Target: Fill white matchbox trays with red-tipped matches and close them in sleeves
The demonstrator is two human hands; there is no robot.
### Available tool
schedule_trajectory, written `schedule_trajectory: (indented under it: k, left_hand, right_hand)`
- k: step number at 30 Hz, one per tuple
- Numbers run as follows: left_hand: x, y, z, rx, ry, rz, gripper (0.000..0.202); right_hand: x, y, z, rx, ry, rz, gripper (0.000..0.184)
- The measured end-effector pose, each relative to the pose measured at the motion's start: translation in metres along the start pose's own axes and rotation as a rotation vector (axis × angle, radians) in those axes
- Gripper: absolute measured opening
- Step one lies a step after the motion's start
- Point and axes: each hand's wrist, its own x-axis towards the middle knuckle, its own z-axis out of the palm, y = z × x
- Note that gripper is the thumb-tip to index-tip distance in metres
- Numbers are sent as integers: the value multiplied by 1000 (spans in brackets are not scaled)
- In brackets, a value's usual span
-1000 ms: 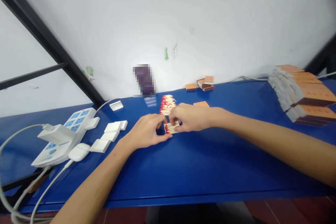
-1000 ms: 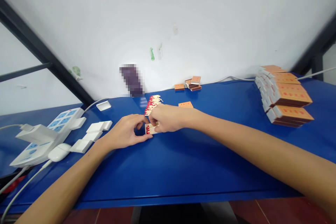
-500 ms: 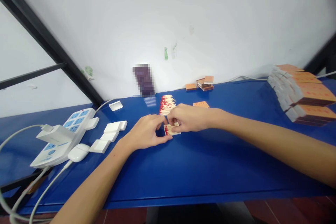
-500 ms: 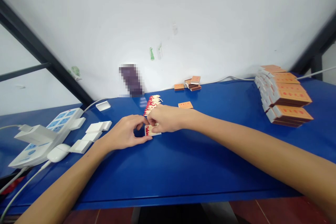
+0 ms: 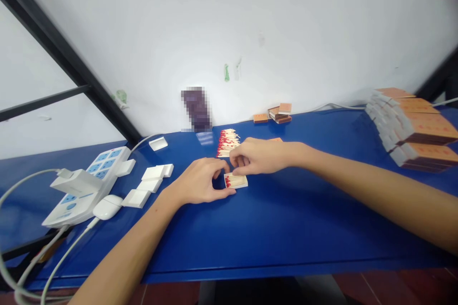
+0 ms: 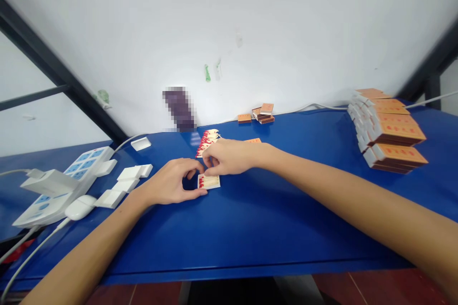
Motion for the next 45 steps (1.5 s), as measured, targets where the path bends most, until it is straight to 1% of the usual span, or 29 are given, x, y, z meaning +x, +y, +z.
schedule_trajectory:
  k: [2,4,6,7,9,12,16,19,23,29,39,45]
  left_hand:
    - [-1,-1,-1,-26,-7,-5,45]
    - [-2,-2,-3,-54,-13,-10,53]
    - [-3,-3,-6,-75,-13,-16,57]
    - [-4,-4,-7,-84,-9,-17,57]
    - [-4,-6,-8,-98,8,-9,53]
    - [-3,-12,-6,-101,60,-38,36]
    - [0,-25,0,1,178,-129,29]
    - [1,-33,3,33,216,-180,24]
    - [0,-40,6,10,216,-235,21]
    - [2,-43,10,34,199,-205,26]
    - [3,-36,8,14,139,-185,27]
    - [2,-34,9,-5,149,-179,28]
  right_hand:
    - [3,6,5,-15,106,40,24]
    - [7,13,15,-34,228,92,29]
    - [12,19,28,-38,330,152,26]
    - [14,21,35,-48,361,177,24]
    - [16,25,46,-78,367,194,25]
    - [17,26,55,-141,352,181,33]
    - [16,24,55,-206,305,194,34]
    - [16,23,54,-212,295,202,34]
    - [17,23,55,-197,312,218,34]
    - [17,23,55,-182,313,227,34]
    - [16,23,57,-203,328,231,36]
    - [16,25,58,-197,361,210,36]
